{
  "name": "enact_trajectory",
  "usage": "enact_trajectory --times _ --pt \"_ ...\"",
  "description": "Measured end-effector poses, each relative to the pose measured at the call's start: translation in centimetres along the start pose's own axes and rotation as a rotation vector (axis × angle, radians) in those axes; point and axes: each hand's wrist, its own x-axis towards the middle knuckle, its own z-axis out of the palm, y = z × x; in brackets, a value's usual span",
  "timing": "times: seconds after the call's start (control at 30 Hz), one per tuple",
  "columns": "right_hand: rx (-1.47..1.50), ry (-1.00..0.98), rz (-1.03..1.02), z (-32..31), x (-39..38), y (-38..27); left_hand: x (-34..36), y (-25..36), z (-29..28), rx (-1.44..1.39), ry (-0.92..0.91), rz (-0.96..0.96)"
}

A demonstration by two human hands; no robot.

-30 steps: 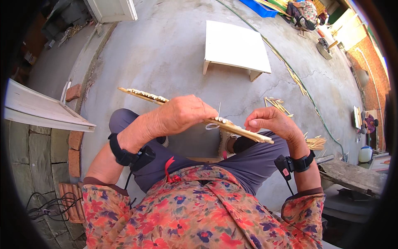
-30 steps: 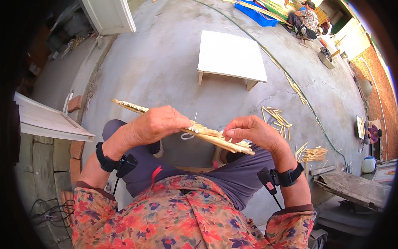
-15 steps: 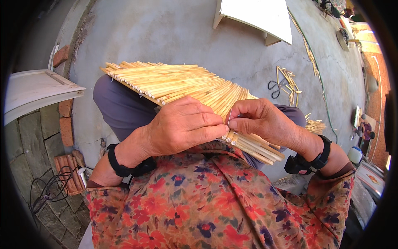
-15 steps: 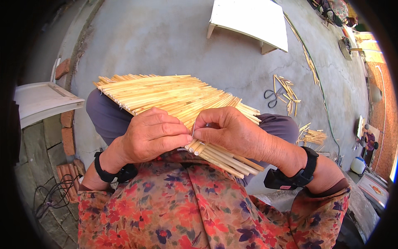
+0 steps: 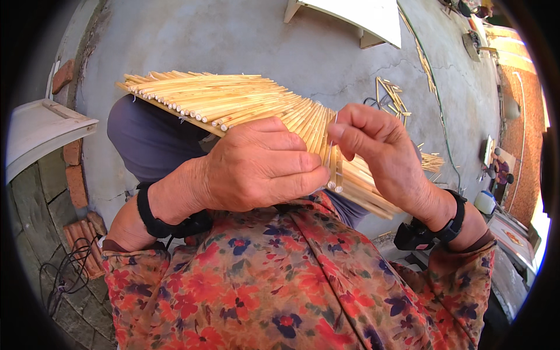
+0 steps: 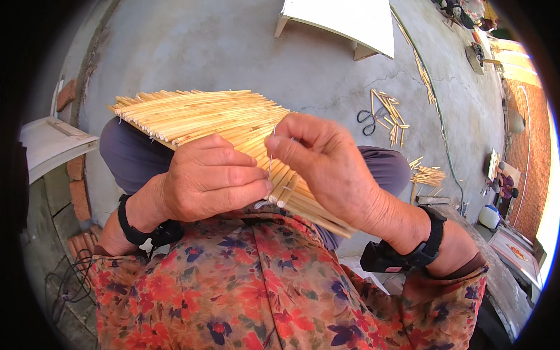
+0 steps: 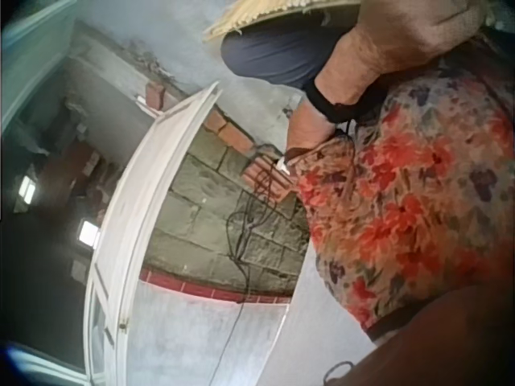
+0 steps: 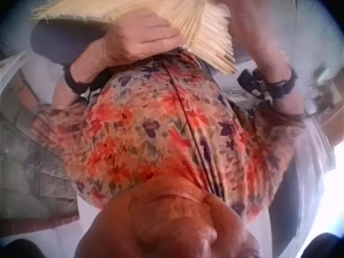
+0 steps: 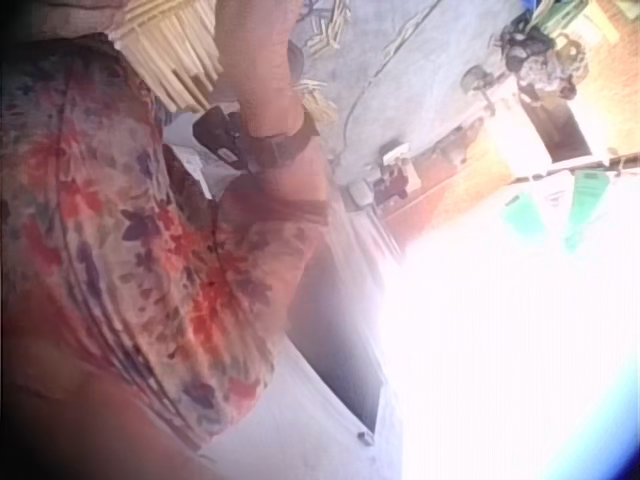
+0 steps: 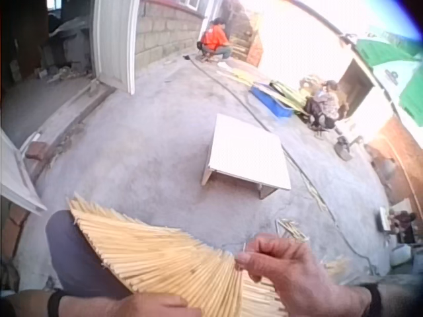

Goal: Weave together individual straw/bamboo sticks using white thread to create a mat.

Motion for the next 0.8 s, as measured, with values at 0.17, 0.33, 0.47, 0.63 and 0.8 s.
enact_trajectory --times 0.17,0.33,0.47,0.63,0.8 --pt "0.104 0.088 -0.007 -2.8 2.0 0.2 0.0 -0.2 -0.4 0.002 -0.015 0.027" --pt "0.684 -0.123 0.047 -2.1 2.5 0.5 0.0 -0.2 -0.3 -0.005 -0.019 -0.041" --pt "0.716 -0.214 0.049 -1.1 3.6 0.5 -0.1 0.7 -0.7 0.043 -0.061 -0.07" --pt "0.556 -0.217 0.094 0.0 3.6 -0.5 -1.2 2.4 -0.2 0.114 0.115 -0.22" --pt "0.558 -0.265 0.177 0.2 3.8 -0.8 -0.8 2.7 -0.4 0.176 -0.053 -0.198"
